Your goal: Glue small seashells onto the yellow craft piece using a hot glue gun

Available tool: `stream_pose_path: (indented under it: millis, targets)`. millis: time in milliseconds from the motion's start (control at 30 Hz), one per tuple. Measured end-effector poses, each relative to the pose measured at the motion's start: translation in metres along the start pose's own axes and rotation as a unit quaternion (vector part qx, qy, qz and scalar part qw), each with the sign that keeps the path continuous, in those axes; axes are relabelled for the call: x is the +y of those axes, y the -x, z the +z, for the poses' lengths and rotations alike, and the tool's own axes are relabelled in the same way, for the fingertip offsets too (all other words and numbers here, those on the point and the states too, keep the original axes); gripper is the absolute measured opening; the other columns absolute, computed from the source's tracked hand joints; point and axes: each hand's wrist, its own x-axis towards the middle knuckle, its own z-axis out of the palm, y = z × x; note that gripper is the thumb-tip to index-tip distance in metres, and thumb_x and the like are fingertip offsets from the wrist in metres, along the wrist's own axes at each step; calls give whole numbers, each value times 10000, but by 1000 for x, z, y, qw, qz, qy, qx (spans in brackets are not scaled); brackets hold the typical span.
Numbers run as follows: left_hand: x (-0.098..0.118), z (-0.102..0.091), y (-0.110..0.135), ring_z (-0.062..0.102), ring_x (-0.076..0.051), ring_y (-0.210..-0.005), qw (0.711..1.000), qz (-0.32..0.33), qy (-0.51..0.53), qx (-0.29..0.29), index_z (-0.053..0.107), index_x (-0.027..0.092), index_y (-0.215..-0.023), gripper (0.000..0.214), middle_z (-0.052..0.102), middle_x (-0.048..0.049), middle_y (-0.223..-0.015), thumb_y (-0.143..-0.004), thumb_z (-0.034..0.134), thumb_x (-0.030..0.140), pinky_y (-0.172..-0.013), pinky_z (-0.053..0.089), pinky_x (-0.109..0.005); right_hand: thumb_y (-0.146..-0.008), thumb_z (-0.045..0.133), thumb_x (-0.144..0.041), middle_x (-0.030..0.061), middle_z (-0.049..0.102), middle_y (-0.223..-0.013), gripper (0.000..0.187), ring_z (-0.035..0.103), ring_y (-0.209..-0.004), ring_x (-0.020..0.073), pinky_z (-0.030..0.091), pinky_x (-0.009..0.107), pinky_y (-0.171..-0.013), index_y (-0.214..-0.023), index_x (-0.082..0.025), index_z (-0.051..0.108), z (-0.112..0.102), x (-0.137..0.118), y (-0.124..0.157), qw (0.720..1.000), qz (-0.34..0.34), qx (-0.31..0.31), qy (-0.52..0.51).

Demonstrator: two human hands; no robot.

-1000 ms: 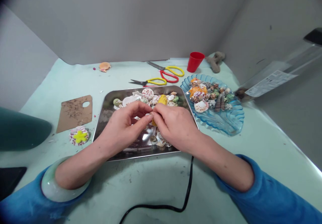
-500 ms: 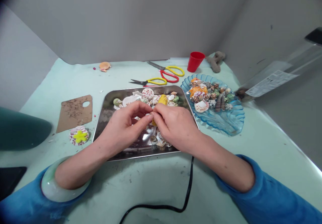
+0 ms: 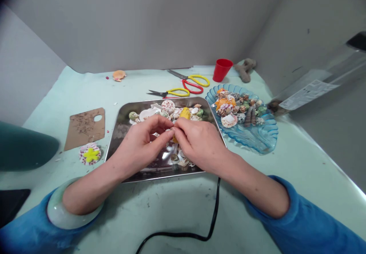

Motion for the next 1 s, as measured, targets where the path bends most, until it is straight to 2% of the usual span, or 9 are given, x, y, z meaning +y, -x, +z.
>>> stream_pose_path:
  millis: [1000]
  targets:
    - [-1,-1,1,597,-134,-697,1000,8,-15,-9,575,193,-916,130,668,-6,-815,-834,510,271,-591,461,-251,-903,389,-265,0,541,-638,219,491,-568,129,311,246,-560,-742,-185,515,-1,-1,0,1000,-5,-5,8]
